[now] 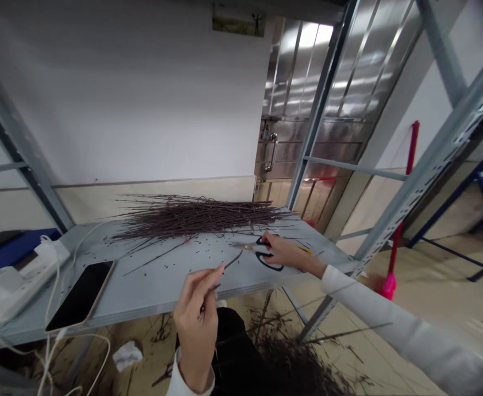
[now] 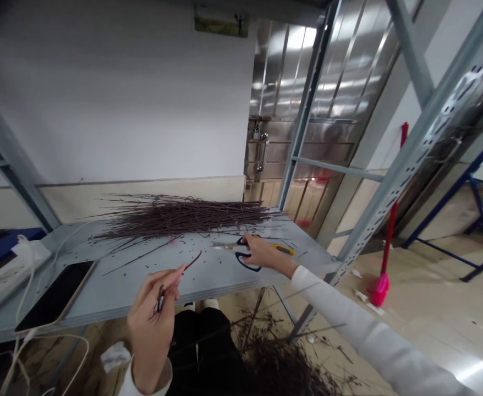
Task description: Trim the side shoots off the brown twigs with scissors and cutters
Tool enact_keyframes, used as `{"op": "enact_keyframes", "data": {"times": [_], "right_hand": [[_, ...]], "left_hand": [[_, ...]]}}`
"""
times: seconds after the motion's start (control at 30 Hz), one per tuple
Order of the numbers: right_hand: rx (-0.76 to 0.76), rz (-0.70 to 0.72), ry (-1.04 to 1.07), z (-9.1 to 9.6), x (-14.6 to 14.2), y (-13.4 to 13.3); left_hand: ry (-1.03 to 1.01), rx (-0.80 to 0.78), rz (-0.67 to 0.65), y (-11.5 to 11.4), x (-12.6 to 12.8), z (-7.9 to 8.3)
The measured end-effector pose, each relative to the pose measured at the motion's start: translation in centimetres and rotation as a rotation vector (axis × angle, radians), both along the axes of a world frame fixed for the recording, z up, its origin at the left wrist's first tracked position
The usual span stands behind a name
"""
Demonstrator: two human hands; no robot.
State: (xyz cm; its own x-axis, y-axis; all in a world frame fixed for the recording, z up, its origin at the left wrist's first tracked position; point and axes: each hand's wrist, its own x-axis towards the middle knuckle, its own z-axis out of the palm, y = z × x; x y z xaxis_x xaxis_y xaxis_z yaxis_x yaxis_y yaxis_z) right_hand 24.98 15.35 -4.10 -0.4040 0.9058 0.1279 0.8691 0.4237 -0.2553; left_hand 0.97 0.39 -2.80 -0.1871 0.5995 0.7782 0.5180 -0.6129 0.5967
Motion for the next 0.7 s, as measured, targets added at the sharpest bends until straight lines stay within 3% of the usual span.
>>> {"op": "enact_keyframes", "data": {"times": [0.13, 0.3, 0.43, 0.7], "right_hand": [[0.065, 0.009, 0.08, 4.9, 0.3, -2.7], [0.065, 0.214, 0.12, 9.3, 1.0, -5.9], [0.066, 0.275, 0.088, 10.6, 1.2, -7.1], [0.14, 0.231, 0.017, 10.7, 0.9, -7.7]], "left_hand": [[0.033, 0.028, 0.032, -0.2, 0.0, -0.3], [0.057, 0.062, 0.051, -0.4, 0.1, -0.3], [0.061, 0.068, 0.058, -0.3, 0.2, -0.4], [0.089, 0.112, 0.045, -0.4, 0.2, -0.1]]}}
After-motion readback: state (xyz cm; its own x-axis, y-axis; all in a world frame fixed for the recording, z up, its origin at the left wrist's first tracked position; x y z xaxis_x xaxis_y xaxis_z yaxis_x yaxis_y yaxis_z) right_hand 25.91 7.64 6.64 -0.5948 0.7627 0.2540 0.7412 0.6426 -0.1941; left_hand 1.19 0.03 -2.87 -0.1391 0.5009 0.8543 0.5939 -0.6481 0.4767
